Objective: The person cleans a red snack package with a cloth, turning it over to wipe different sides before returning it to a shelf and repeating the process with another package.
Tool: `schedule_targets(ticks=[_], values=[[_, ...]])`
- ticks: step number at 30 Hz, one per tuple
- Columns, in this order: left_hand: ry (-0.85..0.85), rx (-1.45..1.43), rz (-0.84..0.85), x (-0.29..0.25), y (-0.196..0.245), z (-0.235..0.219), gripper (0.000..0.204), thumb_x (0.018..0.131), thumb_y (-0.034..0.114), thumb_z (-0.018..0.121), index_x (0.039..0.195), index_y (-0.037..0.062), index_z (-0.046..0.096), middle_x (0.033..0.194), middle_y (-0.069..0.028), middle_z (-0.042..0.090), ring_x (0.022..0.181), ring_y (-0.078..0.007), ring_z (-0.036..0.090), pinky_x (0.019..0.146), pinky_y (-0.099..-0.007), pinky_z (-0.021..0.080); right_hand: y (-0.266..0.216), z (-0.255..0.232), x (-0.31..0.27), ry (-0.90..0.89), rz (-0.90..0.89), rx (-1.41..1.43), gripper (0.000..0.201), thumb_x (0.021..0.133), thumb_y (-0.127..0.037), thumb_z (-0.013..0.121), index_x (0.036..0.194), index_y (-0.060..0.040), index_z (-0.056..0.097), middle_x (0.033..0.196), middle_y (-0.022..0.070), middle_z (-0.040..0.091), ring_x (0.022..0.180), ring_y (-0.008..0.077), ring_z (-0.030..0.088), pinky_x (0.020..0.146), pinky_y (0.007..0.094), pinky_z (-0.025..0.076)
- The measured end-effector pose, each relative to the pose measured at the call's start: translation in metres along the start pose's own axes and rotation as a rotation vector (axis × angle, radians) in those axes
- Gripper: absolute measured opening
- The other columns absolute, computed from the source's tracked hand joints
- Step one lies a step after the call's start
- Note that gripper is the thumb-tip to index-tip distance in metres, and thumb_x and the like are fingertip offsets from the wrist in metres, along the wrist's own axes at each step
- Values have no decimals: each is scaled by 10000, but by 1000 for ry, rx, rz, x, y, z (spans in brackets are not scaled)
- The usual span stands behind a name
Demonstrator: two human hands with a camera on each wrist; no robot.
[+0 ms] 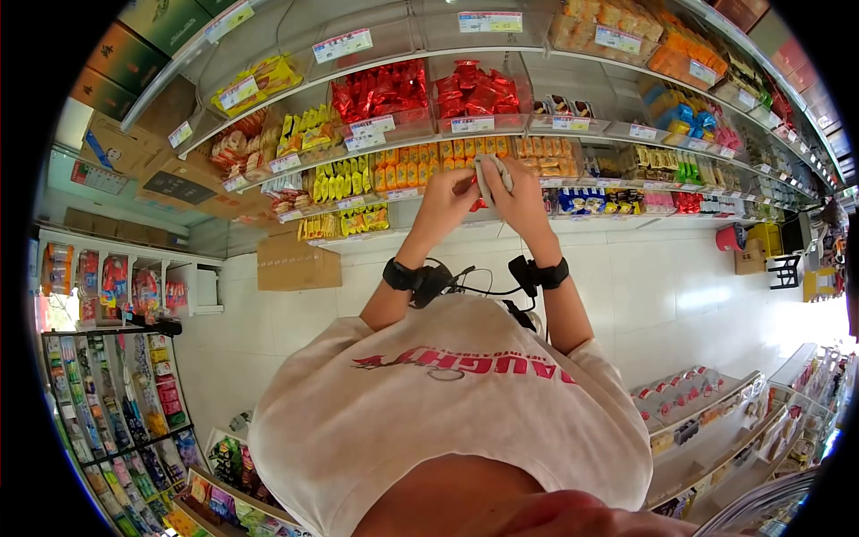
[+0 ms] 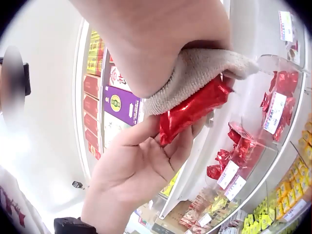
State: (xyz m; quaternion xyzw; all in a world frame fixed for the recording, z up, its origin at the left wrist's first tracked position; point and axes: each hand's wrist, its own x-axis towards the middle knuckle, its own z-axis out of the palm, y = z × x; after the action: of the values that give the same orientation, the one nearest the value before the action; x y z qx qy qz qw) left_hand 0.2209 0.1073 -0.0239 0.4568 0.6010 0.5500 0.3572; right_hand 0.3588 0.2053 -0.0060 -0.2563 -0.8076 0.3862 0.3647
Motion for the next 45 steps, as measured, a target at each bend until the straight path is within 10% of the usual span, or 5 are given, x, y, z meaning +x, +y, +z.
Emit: schedule_targets(ticks=[15,22,29,35,45], values=[[219,139,90,-27,-28,-106,233,987,173,637,992,-58,668,699,-33,598,631,-70,484,568,-247,409,-18,89,50,-352,33,1,391,878,-378,675,857,11,655,706,162,626,604,311,573,600,364,466],[575,-163,120,-13,-46,-137,249,1010,219,632,1081,-17,665,848,6,653,733,-35,539,640,-196,433,-43,127,42,17,641,477,558,916,-524,661,1046,18,679,848,32,679,744,109,603,658,277,471],[200,-414,24,13,-70,-143,223,1002,156,631,1149,-7,596,944,-48,689,832,-67,617,689,-223,496,-2,118,46,-175,419,424,254,960,-255,693,1064,-24,681,854,-38,649,742,44,540,659,226,442],[-113,-471,-211,46,-64,-121,398,991,110,625,1350,-34,534,1136,-124,700,1011,-157,685,906,-310,575,39,95,60,187,433,467,262,957,-290,679,981,-29,688,817,-25,645,735,63,558,663,238,461],[129,-375,-166,135,-68,-55,411,988,73,593,1369,-34,483,1177,-137,647,1062,-198,652,928,-343,563,98,88,105,124,504,785,356,905,-328,753,1066,-34,631,970,29,674,852,88,598,730,278,494]])
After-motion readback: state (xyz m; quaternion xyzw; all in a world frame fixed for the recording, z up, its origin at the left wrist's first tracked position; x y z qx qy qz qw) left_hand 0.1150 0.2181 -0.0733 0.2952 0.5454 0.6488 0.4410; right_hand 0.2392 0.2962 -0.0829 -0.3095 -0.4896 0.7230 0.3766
